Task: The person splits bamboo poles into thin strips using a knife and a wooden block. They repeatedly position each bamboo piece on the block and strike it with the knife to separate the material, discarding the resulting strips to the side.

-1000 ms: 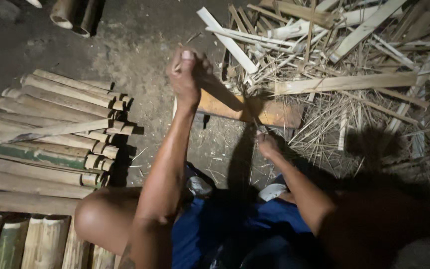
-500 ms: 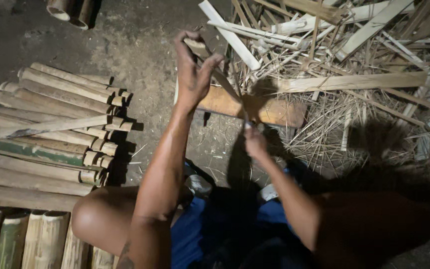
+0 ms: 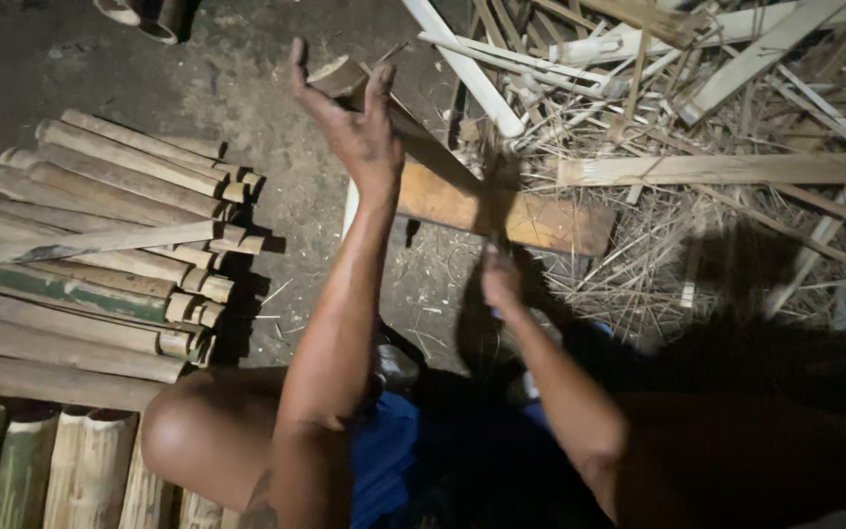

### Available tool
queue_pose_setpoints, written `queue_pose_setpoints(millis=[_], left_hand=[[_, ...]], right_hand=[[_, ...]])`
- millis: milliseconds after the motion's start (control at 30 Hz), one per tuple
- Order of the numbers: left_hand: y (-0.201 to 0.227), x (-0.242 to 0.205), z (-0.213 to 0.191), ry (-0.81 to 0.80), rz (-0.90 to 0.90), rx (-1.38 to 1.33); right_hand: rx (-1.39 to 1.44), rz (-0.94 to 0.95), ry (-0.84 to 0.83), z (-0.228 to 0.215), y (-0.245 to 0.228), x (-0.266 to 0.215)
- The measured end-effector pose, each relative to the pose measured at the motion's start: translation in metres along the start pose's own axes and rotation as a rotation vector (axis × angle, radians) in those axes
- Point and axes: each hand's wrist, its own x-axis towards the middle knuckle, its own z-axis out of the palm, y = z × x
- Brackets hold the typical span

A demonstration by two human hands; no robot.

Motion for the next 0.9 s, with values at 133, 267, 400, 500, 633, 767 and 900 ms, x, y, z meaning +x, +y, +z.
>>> queue_pose_setpoints(millis=[133,267,400,500,633,767,900], left_hand=[[-0.046,-0.021,-0.006,0.009,-0.473,0.259],[-0.068,-0.077,-0.01,-0.248,-0.291,0.138],[-0.087,-0.052,-0.043,-0.199,-0.356,0.162],[-0.099,-0.012,-0.082,0.101,-0.447,-0.22],[-0.109,-0.056,-0.14,0.048,-0.624,0.462],[-0.153,-0.106,-0.213,0.297,-0.73,0.433],[-0.193,-0.08,-0.289,0.435,-0.887,0.649]], right_hand=[[-0.048,0.071,-0.056,-0.001,0.037,0.029],[0.251,0.227,-0.13,-0.003,0.037,0.02],[0.204,0.297,-0.207,-0.004,0.011,0.004],[0.417,0.028,-0.362,0.008,-0.03,-0.002],[0.403,0.011,-0.557,0.038,-0.108,-0.02],[0.245,-0.019,-0.734,0.063,-0.158,-0.06],[0.056,-0.091,-0.851,0.092,-0.191,-0.087]])
